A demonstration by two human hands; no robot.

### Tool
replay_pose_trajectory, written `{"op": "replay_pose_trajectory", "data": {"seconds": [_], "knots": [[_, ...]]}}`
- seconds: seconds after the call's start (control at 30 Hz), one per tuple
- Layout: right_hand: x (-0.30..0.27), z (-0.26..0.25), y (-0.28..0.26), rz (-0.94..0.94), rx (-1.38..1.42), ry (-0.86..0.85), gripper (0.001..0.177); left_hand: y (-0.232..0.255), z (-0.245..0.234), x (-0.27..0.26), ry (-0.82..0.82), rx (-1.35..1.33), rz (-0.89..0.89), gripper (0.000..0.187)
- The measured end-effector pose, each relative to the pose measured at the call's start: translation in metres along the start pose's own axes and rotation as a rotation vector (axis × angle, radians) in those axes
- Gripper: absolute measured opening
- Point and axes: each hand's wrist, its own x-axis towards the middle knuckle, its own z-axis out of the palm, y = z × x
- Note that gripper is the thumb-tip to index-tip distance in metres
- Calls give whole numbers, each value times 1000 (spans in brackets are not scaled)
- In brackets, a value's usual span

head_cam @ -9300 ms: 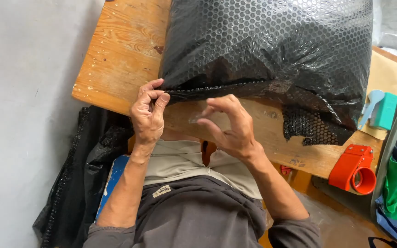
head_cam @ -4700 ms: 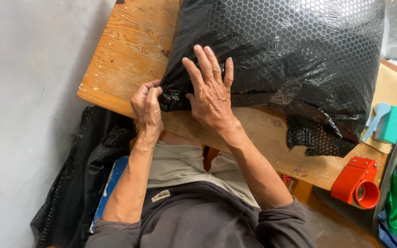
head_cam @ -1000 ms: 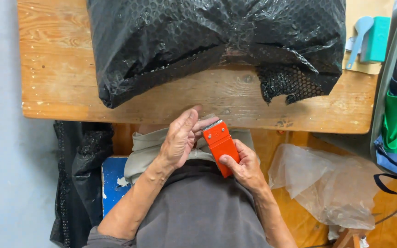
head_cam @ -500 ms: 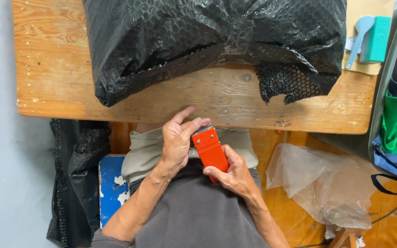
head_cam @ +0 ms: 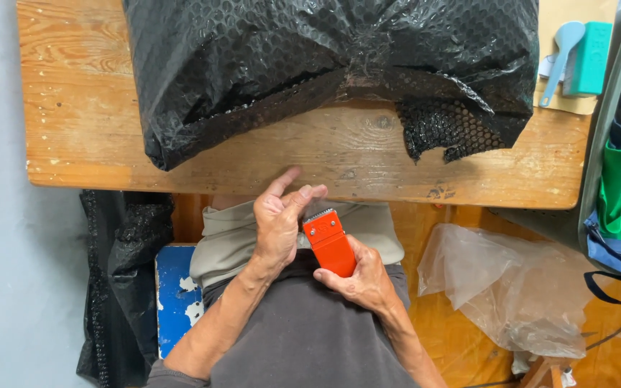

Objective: The person seals a large black bubble mailer by folding the top edge and applying adhesive tape with a handheld dispenser. They smooth the tape and repeat the process along the seam to secure the package.

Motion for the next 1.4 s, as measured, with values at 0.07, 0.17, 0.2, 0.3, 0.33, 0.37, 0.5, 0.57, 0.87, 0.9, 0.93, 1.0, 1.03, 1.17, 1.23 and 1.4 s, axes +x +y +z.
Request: {"op": "replay_pose_trajectory", "data": {"seconds": [0.07,0.17,0.2,0.3,0.33,0.37,0.5,0.57,0.87,0.9,0.93,1.0,1.03,1.17,1.23,1.4], "knots": [[-1,0,5,22,6,-7,35,3,-12,13,-7,2,39,58],[4,0,7,29,-11,-1,35,9,-16,23,-36,21,97,59],[7,0,7,10,-30,13,36,11,-16,24,-61,41,119,59],[4,3,2,92,-65,40,37,17,-8,10,-115,140,192,60],[5,3,-1,95,-65,38,37,19,-6,8,-113,140,190,60],[5,4,-4,107,-90,57,37,21,-4,5,-131,181,245,58],[10,6,-6,159,-137,99,39,18,2,-2,-182,298,396,56],[12,7,8,171,-94,107,37,16,5,-12,-221,390,477,54],[-15,2,-34,221,91,176,18,37,20,-18,-875,810,1246,28],[-19,0,-37,181,56,183,23,41,26,-19,-911,792,1291,26],[-21,0,-25,177,55,191,23,43,27,-19,-916,785,1297,26],[-25,-1,-1,216,43,279,21,46,33,-17,-1024,768,1284,27],[-23,-4,30,213,44,294,21,50,39,-19,-1037,757,1290,27],[-17,-12,23,6,241,394,10,31,48,-63,-1334,468,1177,23],[-14,-36,-6,34,501,524,35,20,53,-71,-1473,339,1125,23],[-10,-98,-5,11,-38,1074,27,51,58,-36,-815,214,558,69]]}}
